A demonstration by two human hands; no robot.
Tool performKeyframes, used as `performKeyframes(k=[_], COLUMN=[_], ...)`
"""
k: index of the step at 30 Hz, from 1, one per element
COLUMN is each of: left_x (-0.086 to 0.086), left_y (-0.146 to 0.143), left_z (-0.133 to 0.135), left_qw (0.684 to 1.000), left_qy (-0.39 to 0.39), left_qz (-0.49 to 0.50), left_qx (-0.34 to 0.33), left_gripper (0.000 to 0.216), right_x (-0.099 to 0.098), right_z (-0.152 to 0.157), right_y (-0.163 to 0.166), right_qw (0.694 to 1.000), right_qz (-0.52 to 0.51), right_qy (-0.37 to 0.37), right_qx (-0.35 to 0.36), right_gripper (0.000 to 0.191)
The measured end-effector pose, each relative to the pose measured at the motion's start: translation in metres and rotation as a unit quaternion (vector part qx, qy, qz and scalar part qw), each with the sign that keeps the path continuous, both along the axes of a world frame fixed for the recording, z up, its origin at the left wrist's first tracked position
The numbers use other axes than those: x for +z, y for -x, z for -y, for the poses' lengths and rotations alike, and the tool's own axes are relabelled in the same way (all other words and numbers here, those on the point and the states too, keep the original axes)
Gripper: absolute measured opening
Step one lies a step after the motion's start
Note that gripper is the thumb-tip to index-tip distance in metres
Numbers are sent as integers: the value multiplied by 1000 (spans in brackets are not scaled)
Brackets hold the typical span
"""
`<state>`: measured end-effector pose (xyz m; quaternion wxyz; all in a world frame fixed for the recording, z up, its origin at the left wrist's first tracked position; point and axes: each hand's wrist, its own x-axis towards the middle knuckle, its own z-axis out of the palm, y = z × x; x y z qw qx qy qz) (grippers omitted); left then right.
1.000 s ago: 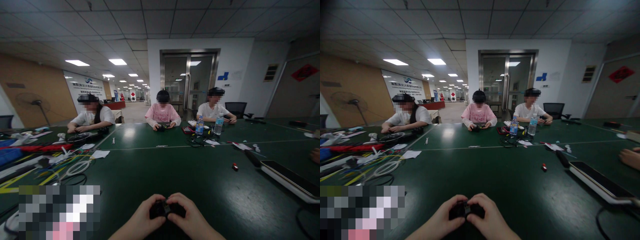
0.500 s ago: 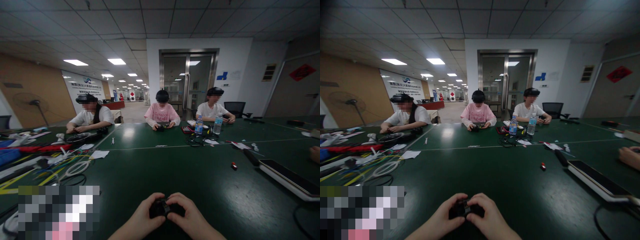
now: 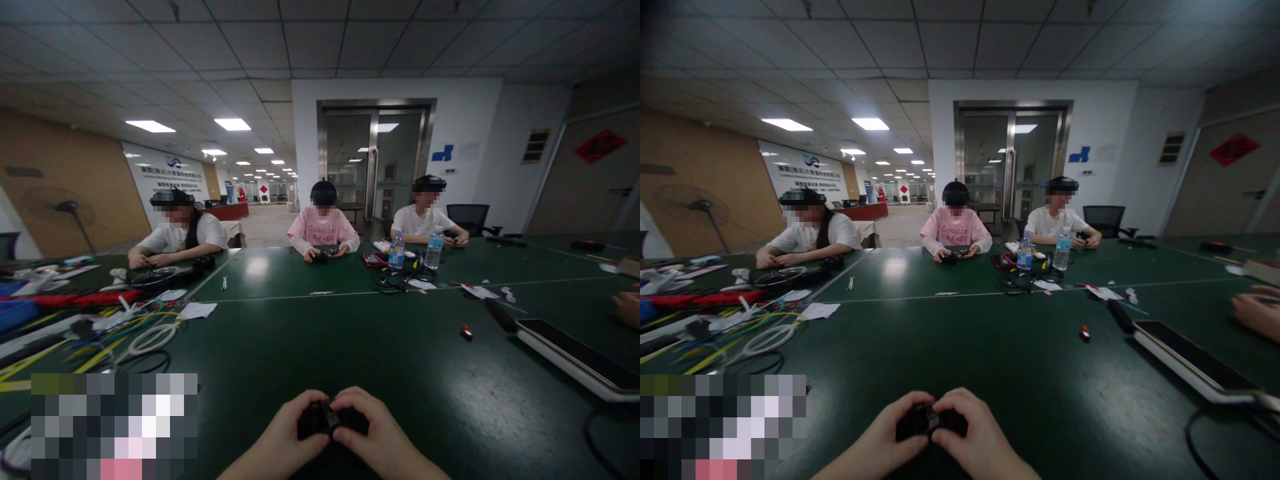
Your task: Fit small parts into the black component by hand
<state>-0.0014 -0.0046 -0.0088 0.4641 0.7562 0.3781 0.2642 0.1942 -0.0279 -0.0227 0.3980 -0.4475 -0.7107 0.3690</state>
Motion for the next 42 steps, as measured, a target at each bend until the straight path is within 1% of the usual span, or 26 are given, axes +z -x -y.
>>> performKeyframes(k=[7,15,20,23,27,31,37,42], left_x=[1,2,-1,-2,-4,-7,-8,-5], left_y=[0,-1,0,0,0,2,4,4], left_z=[0,0,0,-1,-2,-3,-3,-3], left_qw=[1000,1000,1000,1000,1000,1000,998,999], left_qy=[4,1,-6,1,4,3,-7,-18], left_qz=[7,-3,-3,2,6,25,54,44], left_qx=[1,-4,2,-6,1,-3,-19,-5], left_gripper=[41,42,41,42,44,41,39,39], right_x=[2,6,3,1,4,7,3,3], right_z=[0,2,1,0,1,2,2,1], right_y=[0,-1,-1,-1,0,-1,-2,-2], right_qw=[1000,1000,1000,1000,1000,1000,1000,1000], right_qz=[3,12,12,6,11,2,-8,-7], right_qy=[-4,7,-2,0,-3,-9,-21,-8], right_qx=[3,3,1,4,-1,8,14,15], right_gripper=[24,25,25,25,25,29,24,22])
